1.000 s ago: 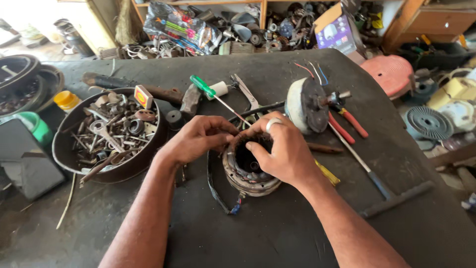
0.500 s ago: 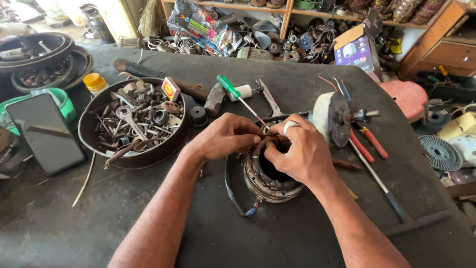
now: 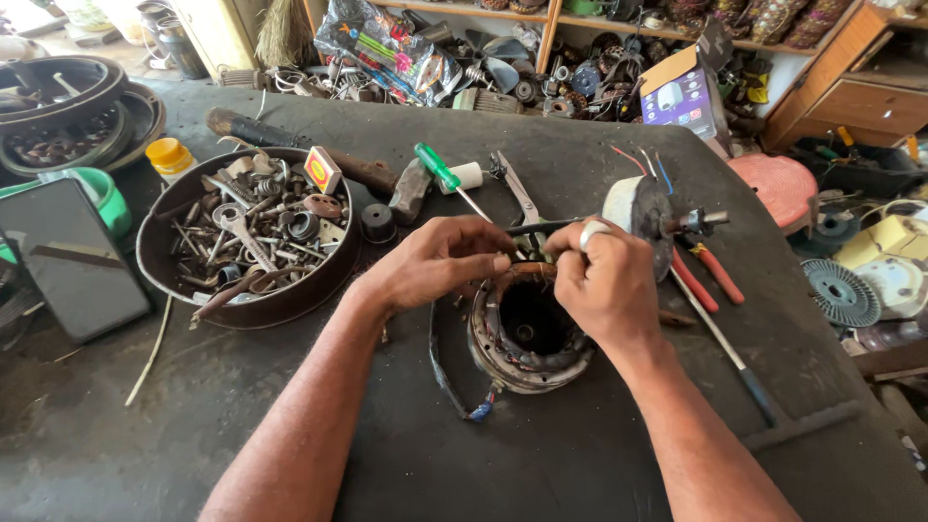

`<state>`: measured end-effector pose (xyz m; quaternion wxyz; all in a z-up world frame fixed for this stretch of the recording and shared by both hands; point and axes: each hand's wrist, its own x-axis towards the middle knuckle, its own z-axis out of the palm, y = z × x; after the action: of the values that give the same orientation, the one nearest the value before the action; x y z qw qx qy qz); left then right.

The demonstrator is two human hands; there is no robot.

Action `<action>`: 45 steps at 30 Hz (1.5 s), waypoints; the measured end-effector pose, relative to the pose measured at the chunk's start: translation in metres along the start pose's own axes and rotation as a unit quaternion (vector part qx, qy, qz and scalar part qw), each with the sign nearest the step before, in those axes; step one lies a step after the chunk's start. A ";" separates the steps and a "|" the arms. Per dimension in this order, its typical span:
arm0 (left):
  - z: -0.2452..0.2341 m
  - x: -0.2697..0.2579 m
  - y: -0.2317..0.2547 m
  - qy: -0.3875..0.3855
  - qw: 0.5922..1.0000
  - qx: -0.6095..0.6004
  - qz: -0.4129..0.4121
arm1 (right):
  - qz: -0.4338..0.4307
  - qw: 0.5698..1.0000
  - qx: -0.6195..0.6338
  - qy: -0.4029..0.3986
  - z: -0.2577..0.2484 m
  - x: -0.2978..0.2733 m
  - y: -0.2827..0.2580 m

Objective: The person disassembles a small electric motor by removing the end cap and rotor. They then use a screwdriver to adjust and inspect the internal copper windings and wires.

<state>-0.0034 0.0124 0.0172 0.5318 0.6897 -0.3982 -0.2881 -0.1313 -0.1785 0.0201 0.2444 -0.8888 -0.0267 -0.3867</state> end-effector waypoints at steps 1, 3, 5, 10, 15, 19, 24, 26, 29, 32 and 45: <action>0.000 -0.002 0.003 0.007 1.000 0.009 -0.002 | 0.013 1.000 0.025 -0.001 -0.003 0.000 0.000; 0.002 -0.004 0.007 0.013 0.989 0.104 0.100 | 0.025 0.999 -0.016 -0.015 -0.014 -0.001 0.002; 0.005 -0.004 0.009 0.021 0.975 0.166 0.143 | 0.078 0.993 -0.061 -0.060 -0.030 -0.002 0.005; 0.012 -0.004 0.010 0.049 0.969 0.219 0.102 | 0.265 0.907 -0.208 -0.252 -0.060 -0.002 0.017; 0.014 0.000 0.007 0.074 0.968 0.212 0.112 | 0.312 0.831 -0.221 -0.404 -0.060 -0.004 0.023; 0.018 0.001 0.003 0.089 0.959 0.265 0.046 | 0.320 0.800 -0.238 -0.449 -0.055 -0.004 0.024; 0.015 -0.001 0.008 0.072 0.972 0.223 0.023 | 0.327 0.805 -0.231 -0.437 -0.053 -0.003 0.023; 0.012 -0.004 0.012 0.034 0.971 0.236 -0.028 | 0.320 0.831 -0.212 -0.403 -0.057 -0.002 0.022; 0.016 -0.010 0.019 0.004 0.959 0.276 -0.065 | 0.260 0.897 -0.182 -0.307 -0.066 0.001 0.018; 0.023 -0.010 0.024 0.005 0.960 0.278 -0.031 | 0.141 0.965 -0.117 -0.186 -0.068 0.001 0.011; 0.018 -0.015 0.027 0.008 0.977 0.210 0.039 | -0.143 0.980 -0.121 -0.060 -0.046 -0.002 0.000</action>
<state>-0.0323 0.0127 0.0384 0.3891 0.7721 -0.4723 -0.1715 -0.1636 -0.1997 0.0457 0.0749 -0.9206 -0.1214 -0.3636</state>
